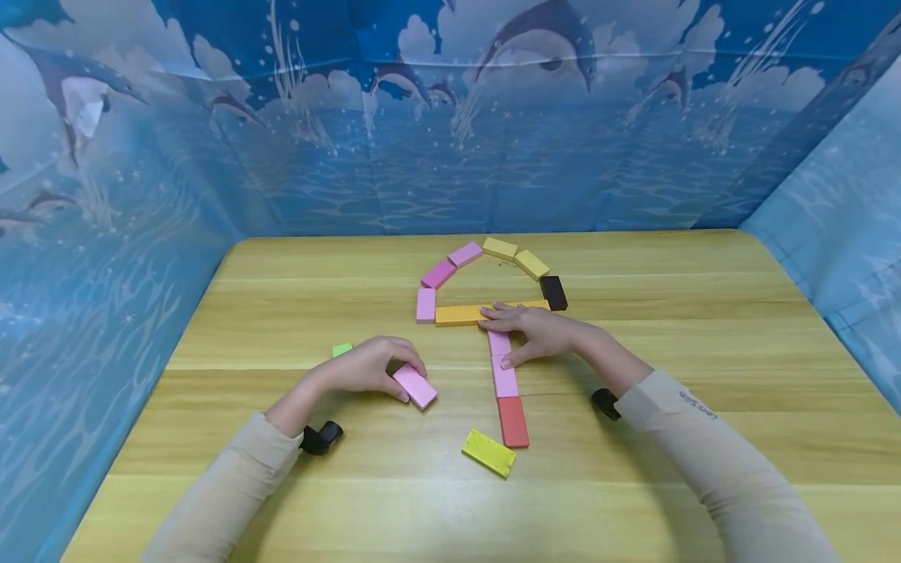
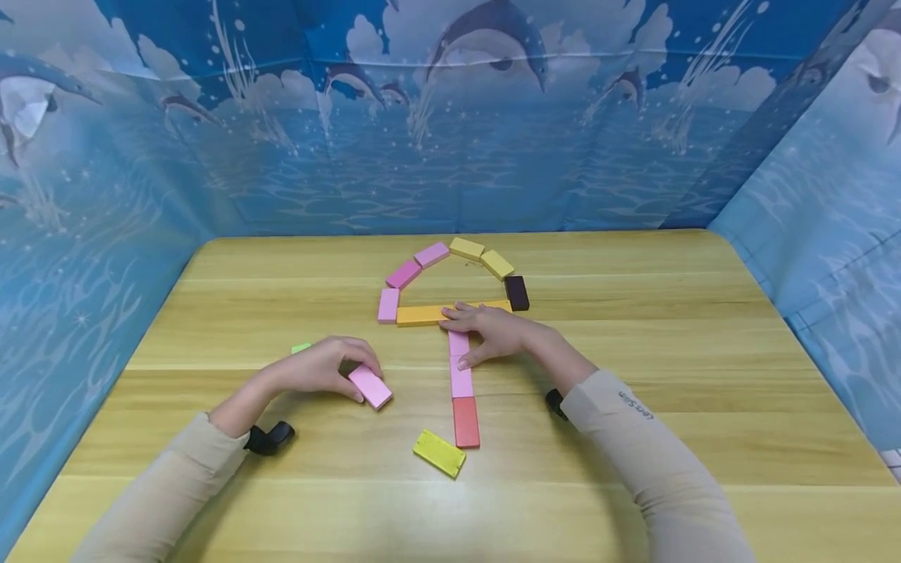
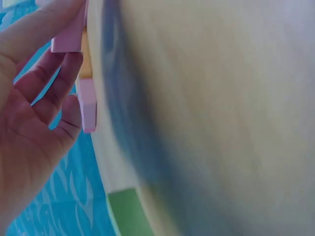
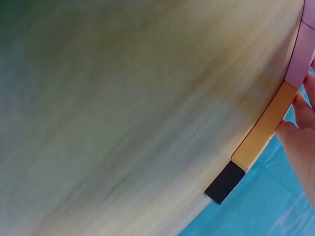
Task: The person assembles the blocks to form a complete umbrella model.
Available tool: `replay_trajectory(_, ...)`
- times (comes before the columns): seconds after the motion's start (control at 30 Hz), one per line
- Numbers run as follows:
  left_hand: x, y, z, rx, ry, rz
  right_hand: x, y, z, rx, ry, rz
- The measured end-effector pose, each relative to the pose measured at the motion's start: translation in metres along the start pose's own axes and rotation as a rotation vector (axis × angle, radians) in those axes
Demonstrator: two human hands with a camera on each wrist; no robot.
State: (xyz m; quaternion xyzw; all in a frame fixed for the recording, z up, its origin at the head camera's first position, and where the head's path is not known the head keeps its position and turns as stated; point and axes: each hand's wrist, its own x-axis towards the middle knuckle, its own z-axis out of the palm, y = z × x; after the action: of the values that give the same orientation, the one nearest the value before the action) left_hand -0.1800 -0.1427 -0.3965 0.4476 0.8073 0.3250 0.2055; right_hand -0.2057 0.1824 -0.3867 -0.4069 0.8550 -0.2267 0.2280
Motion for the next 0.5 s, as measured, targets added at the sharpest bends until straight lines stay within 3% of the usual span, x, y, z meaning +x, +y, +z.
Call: replay_trajectory(0.5,0.018,0.015,0.019,0.006,-0.082,0.081,0.001,0.002,0.0,-0.007,-0.001,-0.005)
